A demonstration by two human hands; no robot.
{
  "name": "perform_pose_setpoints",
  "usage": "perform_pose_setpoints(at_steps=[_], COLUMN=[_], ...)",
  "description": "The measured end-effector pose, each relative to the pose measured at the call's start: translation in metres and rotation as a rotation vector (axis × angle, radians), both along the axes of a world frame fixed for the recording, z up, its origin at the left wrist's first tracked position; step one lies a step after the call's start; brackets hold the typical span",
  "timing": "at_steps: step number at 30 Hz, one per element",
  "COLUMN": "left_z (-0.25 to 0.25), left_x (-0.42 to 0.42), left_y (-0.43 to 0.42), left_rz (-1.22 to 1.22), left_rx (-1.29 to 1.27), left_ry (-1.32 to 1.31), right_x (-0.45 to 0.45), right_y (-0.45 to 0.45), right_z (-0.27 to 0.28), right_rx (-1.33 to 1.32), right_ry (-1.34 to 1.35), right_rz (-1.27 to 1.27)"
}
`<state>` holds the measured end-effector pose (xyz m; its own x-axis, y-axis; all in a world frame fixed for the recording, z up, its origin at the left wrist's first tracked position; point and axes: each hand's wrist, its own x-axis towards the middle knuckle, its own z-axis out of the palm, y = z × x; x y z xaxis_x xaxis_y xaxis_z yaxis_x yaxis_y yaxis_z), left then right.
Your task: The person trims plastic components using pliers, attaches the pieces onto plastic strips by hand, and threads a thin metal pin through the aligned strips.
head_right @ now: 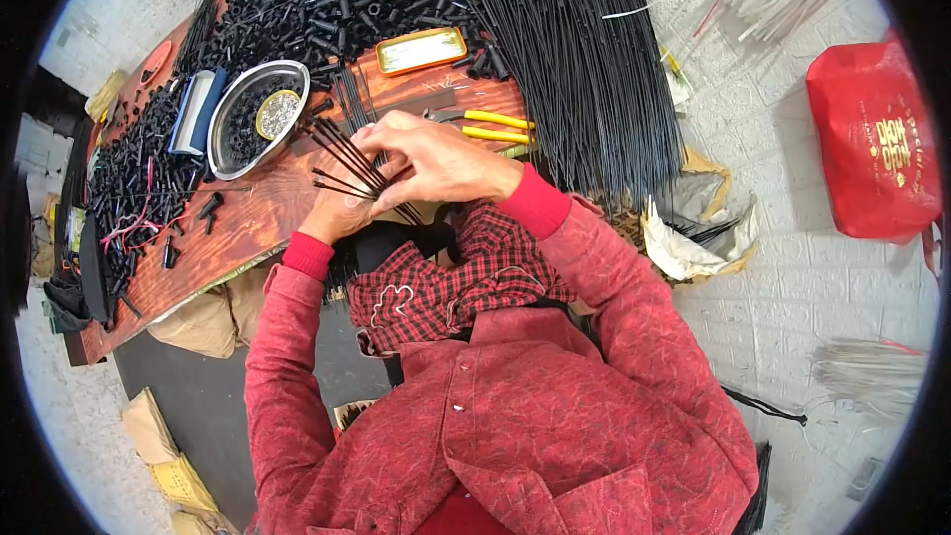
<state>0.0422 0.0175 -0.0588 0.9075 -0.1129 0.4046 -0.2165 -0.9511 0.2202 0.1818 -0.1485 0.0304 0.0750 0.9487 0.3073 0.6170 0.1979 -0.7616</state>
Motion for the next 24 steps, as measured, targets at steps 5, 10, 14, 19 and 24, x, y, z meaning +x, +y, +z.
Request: perform_pose_setpoints(at_steps=[5, 10, 14, 19, 24], left_z=[-0.019, -0.020, -0.017, -0.005, 0.040], left_x=[-0.004, -0.002, 0.003, 0.008, -0.012], left_y=[0.006, 0.007, 0.008, -0.001, -0.004], left_rz=[-0.017, 0.001, 0.036, -0.046, 0.026], left_rx=[-0.435, -0.238, -0.231, -0.179, -0.253], left_ry=[0.018, 0.038, 0.009, -0.118, -0.051], right_x=[-0.009, -0.014, -0.013, -0.009, 0.000], right_y=[0.025, 0.022, 0.020, 0.026, 0.029], right_z=[-0.006, 0.001, -0.002, -0.013, -0.030], right_rx=[-0.036, -0.013, -0.008, 0.103, 0.160], right_ry=[-0.032, -0.084, -0.058, -0.167, -0.127], right_rz=[0.071, 0.048, 0.017, 0.044, -0.024])
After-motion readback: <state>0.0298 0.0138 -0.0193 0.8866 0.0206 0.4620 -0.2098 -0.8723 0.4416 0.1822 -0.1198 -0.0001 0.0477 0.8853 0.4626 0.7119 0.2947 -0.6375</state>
